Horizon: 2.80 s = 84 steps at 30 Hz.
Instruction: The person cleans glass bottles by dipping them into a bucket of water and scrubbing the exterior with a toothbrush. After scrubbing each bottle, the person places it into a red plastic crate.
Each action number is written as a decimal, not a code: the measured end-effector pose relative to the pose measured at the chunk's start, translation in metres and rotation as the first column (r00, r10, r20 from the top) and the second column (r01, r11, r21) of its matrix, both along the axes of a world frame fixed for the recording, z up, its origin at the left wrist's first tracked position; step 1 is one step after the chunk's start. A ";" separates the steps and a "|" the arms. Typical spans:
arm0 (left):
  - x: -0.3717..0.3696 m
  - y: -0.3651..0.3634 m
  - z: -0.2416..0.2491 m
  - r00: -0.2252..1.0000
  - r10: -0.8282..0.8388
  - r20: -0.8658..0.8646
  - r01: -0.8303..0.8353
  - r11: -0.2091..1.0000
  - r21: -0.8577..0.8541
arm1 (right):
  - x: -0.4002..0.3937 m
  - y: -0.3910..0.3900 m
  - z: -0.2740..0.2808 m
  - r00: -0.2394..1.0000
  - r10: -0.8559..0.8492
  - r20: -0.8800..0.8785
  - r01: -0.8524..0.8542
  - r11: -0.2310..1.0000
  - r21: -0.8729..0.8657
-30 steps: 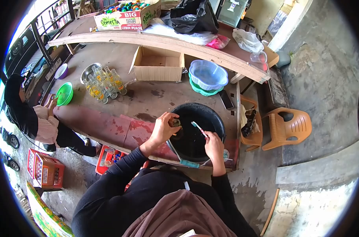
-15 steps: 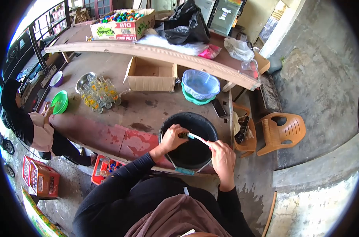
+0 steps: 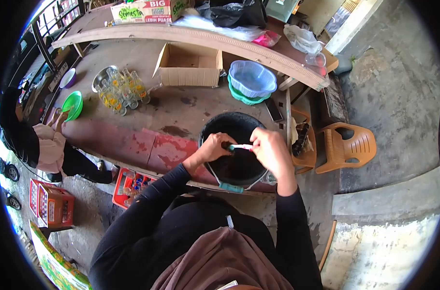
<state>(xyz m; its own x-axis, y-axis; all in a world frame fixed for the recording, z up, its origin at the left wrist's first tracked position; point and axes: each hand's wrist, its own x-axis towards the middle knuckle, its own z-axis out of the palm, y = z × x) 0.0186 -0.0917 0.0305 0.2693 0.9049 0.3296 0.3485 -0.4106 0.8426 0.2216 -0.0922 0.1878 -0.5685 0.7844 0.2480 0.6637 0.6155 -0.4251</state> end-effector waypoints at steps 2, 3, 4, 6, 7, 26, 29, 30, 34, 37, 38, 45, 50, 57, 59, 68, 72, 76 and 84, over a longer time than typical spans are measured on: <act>-0.003 -0.003 0.015 0.997 0.031 0.075 -0.021 0.991 -0.130 | 0.006 0.009 0.005 0.989 -0.072 -0.131 0.047 0.982 -0.185; -0.004 -0.003 0.016 0.996 0.037 0.081 -0.026 0.991 -0.133 | 0.011 0.012 0.007 0.976 -0.092 -0.199 0.030 0.956 -0.291; -0.005 -0.003 0.016 0.995 0.037 0.089 -0.023 0.988 -0.153 | 0.014 0.013 0.008 0.965 -0.119 -0.235 0.026 0.930 -0.366; -0.006 -0.003 0.015 0.996 0.024 0.085 -0.014 0.993 -0.114 | 0.013 0.011 0.013 0.952 -0.150 -0.265 0.018 0.897 -0.443; -0.005 -0.005 0.012 0.996 0.024 0.087 -0.013 0.993 -0.120 | 0.008 0.007 0.016 0.965 -0.129 -0.228 0.031 0.921 -0.389; 0.001 0.006 0.001 0.906 -0.046 0.421 0.203 0.919 -0.337 | -0.030 0.038 -0.073 0.871 -0.303 -0.387 0.226 0.946 -0.232; -0.002 0.006 0.003 0.907 -0.112 0.406 0.227 0.942 -0.246 | -0.035 0.036 -0.078 0.967 -0.197 -0.164 0.155 0.959 -0.239; 0.000 0.008 -0.006 0.886 -0.121 0.449 0.244 0.943 -0.228 | -0.034 0.038 -0.081 0.957 -0.208 -0.200 0.153 0.954 -0.258; -0.002 0.006 0.007 0.945 -0.078 0.319 0.157 0.960 -0.232 | -0.039 0.032 -0.052 0.875 -0.364 -0.319 0.268 0.914 -0.305; -0.004 0.008 0.003 0.955 -0.100 0.280 0.144 0.980 -0.140 | -0.043 0.034 -0.083 0.971 -0.227 -0.081 0.210 0.962 -0.173; -0.003 0.009 -0.001 0.935 -0.084 0.344 0.173 0.956 -0.235 | -0.041 0.036 -0.090 0.956 -0.273 -0.106 0.241 0.939 -0.246; -0.004 0.012 -0.002 0.951 -0.102 0.293 0.142 0.982 -0.121 | -0.048 0.022 -0.075 0.958 -0.234 -0.165 0.217 0.970 -0.111; -0.003 0.005 0.010 0.962 -0.088 0.260 0.142 0.969 -0.200 | -0.034 0.028 -0.070 0.832 -0.369 -0.414 0.291 0.926 -0.240; -0.004 0.009 0.008 0.955 -0.063 0.291 0.146 0.951 -0.274 | -0.048 0.023 -0.083 0.836 -0.456 -0.306 0.436 0.890 -0.135; -0.002 0.009 0.009 0.954 -0.072 0.290 0.149 0.956 -0.252 | -0.046 0.021 -0.068 0.791 -0.456 -0.408 0.407 0.890 -0.206; -0.005 0.013 0.006 0.994 -0.032 0.106 0.037 0.998 -0.051 | -0.055 0.005 -0.042 0.731 -0.433 -0.527 0.352 0.901 -0.252; -0.003 0.014 -0.008 0.959 0.011 0.283 0.071 0.958 -0.279 | -0.067 0.005 -0.067 0.819 -0.374 -0.435 0.219 0.905 -0.366; -0.003 0.011 0.003 0.983 0.029 0.179 0.009 0.979 -0.205 | -0.058 0.003 -0.055 0.697 -0.439 -0.566 0.373 0.897 -0.237; -0.006 0.016 -0.008 0.989 0.002 0.151 0.005 0.999 -0.046 | -0.058 0.007 -0.084 0.778 -0.382 -0.499 0.270 0.920 -0.283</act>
<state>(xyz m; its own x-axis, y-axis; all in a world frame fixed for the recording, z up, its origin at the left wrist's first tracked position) 0.0123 -0.0753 0.0221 0.2211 0.9196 0.3247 0.2151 -0.3708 0.9035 0.1633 -0.0852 0.1037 -0.0894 0.9601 0.2650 0.4410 0.2768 -0.8538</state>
